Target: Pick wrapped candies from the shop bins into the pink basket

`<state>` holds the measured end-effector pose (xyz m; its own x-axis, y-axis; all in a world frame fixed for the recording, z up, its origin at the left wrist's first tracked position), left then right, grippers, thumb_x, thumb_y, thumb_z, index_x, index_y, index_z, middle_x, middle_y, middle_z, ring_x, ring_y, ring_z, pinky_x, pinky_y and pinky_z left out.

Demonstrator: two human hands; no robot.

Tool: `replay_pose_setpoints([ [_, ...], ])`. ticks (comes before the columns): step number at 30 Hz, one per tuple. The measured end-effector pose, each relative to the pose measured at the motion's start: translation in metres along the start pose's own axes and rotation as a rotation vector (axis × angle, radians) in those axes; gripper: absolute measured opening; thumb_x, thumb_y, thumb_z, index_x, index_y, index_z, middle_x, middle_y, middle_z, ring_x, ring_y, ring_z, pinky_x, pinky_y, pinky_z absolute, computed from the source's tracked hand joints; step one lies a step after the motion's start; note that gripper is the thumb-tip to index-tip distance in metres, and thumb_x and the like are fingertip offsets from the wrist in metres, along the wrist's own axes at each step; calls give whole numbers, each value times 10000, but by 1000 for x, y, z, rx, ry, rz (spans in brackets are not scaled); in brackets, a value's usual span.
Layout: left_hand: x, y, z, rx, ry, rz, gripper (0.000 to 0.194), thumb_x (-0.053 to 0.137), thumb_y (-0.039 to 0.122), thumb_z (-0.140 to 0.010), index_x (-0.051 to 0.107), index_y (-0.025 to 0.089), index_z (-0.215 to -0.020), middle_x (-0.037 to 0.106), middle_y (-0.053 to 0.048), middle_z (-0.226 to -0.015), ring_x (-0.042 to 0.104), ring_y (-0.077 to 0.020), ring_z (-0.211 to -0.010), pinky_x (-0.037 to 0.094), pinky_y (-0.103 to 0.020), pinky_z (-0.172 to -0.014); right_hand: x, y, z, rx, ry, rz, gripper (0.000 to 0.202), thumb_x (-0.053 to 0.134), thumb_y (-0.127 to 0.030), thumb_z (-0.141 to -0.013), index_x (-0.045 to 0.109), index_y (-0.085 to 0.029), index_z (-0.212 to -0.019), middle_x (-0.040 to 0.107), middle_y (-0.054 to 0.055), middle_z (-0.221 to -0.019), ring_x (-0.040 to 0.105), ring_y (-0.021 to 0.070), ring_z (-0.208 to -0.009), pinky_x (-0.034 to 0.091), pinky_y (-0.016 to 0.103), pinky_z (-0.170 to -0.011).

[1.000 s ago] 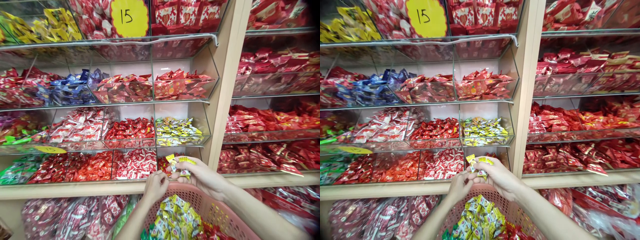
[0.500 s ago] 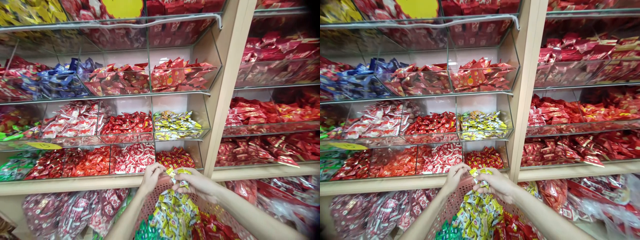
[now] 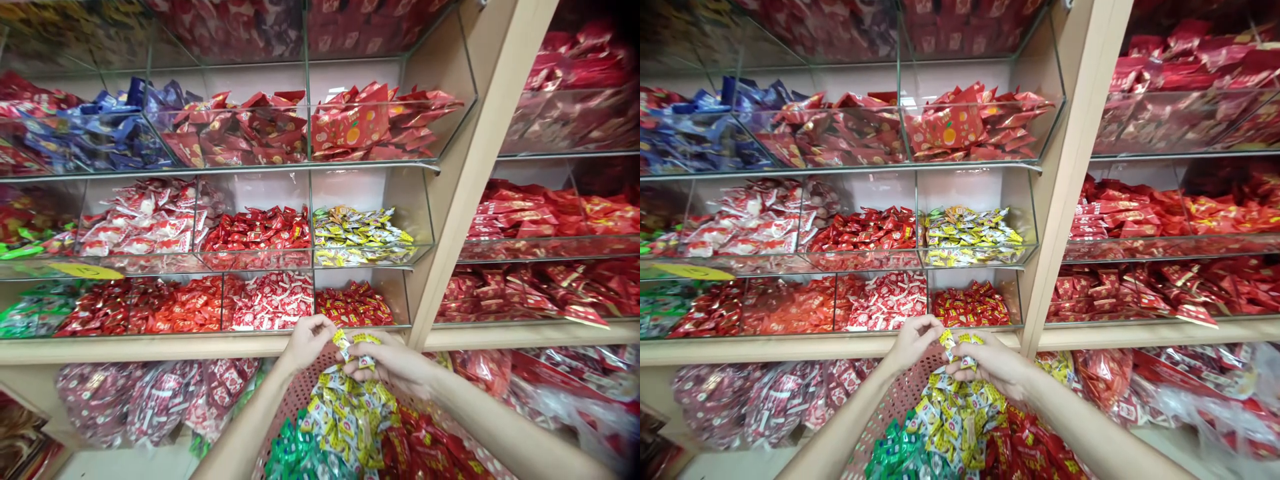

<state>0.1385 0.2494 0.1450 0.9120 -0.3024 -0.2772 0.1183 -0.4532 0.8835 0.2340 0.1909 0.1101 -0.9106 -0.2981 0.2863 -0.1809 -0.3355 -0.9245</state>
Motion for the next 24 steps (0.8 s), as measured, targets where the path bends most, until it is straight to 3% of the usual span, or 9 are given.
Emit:
replay_pose_setpoints([
  [12,3,1,1,-3,-23,-2,139,527,219,-730,566,137,-624,544,11,-588,453,-93,-563,357,-205,-545,4,1,-1,11,-29,25,232,676,-263,-719,624,-135,-906,660,57,-910,639,92,-715,521,178,-645],
  [17,-3,-8,0,-49,26,37,135,512,230,-728,543,143,-629,509,26,-565,447,-85,-535,361,-199,-519,-3,1,1,2,22,73,242,690,-297,-699,603,-143,-865,653,43,-880,628,87,-698,504,183,-635],
  [21,-12,-20,-1,-120,105,130,120,508,240,-713,550,145,-653,515,26,-556,472,-87,-517,372,-199,-501,-29,1,1,-34,132,355,247,645,-343,-713,557,-160,-853,605,-21,-671,552,85,-543,395,179,-466],
  [24,-17,-26,-1,-158,149,213,118,521,251,-699,559,148,-656,521,28,-555,485,-84,-517,380,-196,-503,-42,-13,3,-202,178,731,149,620,-282,-693,552,-166,-757,553,-45,-583,517,109,-558,394,219,-526],
])
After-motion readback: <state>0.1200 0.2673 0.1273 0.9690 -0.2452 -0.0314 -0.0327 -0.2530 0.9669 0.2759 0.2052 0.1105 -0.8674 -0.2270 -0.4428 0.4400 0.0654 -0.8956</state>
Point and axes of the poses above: each hand's wrist, its own z-axis away from the middle knuckle, its own x-axis out of the palm, y = z × x, the point moved 10 cm from there along -z, towards the middle knuckle
